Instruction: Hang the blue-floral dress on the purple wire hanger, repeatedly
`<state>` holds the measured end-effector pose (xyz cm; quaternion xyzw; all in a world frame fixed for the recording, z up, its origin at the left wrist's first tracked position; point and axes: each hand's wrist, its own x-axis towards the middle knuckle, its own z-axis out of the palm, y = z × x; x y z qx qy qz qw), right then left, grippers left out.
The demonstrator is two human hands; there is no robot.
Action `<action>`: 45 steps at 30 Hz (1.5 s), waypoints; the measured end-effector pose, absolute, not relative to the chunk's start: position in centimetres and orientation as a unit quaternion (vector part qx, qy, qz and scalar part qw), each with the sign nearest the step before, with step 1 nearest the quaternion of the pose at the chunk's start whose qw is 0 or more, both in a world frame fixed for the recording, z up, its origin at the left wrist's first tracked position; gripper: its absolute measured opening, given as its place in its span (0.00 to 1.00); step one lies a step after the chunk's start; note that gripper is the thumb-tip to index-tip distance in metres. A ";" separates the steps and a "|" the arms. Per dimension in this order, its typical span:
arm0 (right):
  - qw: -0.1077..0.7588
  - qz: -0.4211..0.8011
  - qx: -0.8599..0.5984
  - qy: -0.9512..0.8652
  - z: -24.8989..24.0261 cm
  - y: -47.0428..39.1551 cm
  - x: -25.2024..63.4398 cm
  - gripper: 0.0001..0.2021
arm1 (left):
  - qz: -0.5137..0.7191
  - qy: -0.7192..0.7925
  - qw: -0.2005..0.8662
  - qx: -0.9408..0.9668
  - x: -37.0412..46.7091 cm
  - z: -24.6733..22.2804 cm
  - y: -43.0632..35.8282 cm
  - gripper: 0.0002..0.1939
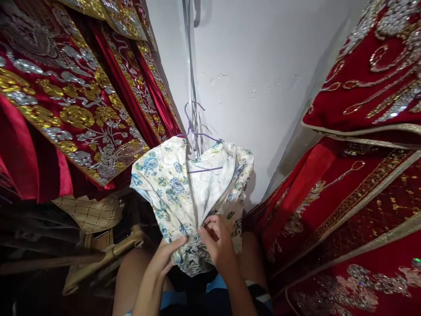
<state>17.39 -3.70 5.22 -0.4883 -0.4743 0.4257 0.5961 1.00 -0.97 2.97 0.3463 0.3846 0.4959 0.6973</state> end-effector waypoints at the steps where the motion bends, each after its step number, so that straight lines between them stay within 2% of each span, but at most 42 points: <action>1: 0.584 0.416 -0.493 -0.493 5.0 -3.6 17.0 0.14 | 0.487 0.389 0.697 0.355 1.2 3.0 -1.0 0.44; 5: 0.587 0.364 -0.527 -0.495 3.8 -3.3 16.3 0.16 | 0.491 0.397 0.655 0.416 2.1 3.1 -0.9 0.39; 13: 0.594 0.336 -0.545 -0.486 2.9 -3.3 16.6 0.16 | 0.491 0.412 0.634 0.433 2.1 2.6 -1.2 0.31; 27: 0.577 0.370 -0.553 -0.473 1.1 -3.8 16.7 0.15 | 0.484 0.453 0.632 0.401 2.0 2.7 -1.1 0.30; 33: 0.553 0.364 -0.552 -0.507 1.6 -4.2 17.0 0.14 | 0.542 0.441 0.615 0.365 1.4 1.0 0.6 0.29; 36: 0.564 0.338 -0.559 -0.506 1.8 -4.7 16.6 0.13 | 0.608 0.472 0.518 0.373 1.1 0.5 1.1 0.27; 39: 0.591 0.295 -0.566 -0.495 2.0 -4.9 16.1 0.12 | 0.675 0.533 0.291 0.419 1.3 0.8 0.4 0.23; 41: 0.606 0.272 -0.564 -0.491 2.0 -4.8 16.1 0.11 | 0.672 0.523 0.187 0.489 1.8 1.5 -0.5 0.18; 43: 0.606 0.265 -0.558 -0.502 2.0 -4.7 16.4 0.10 | 0.655 0.488 0.162 0.553 2.7 2.1 -1.5 0.13; 45: 0.593 0.267 -0.554 -0.519 1.9 -4.6 16.7 0.10 | 0.639 0.460 0.191 0.586 3.7 2.4 -2.3 0.11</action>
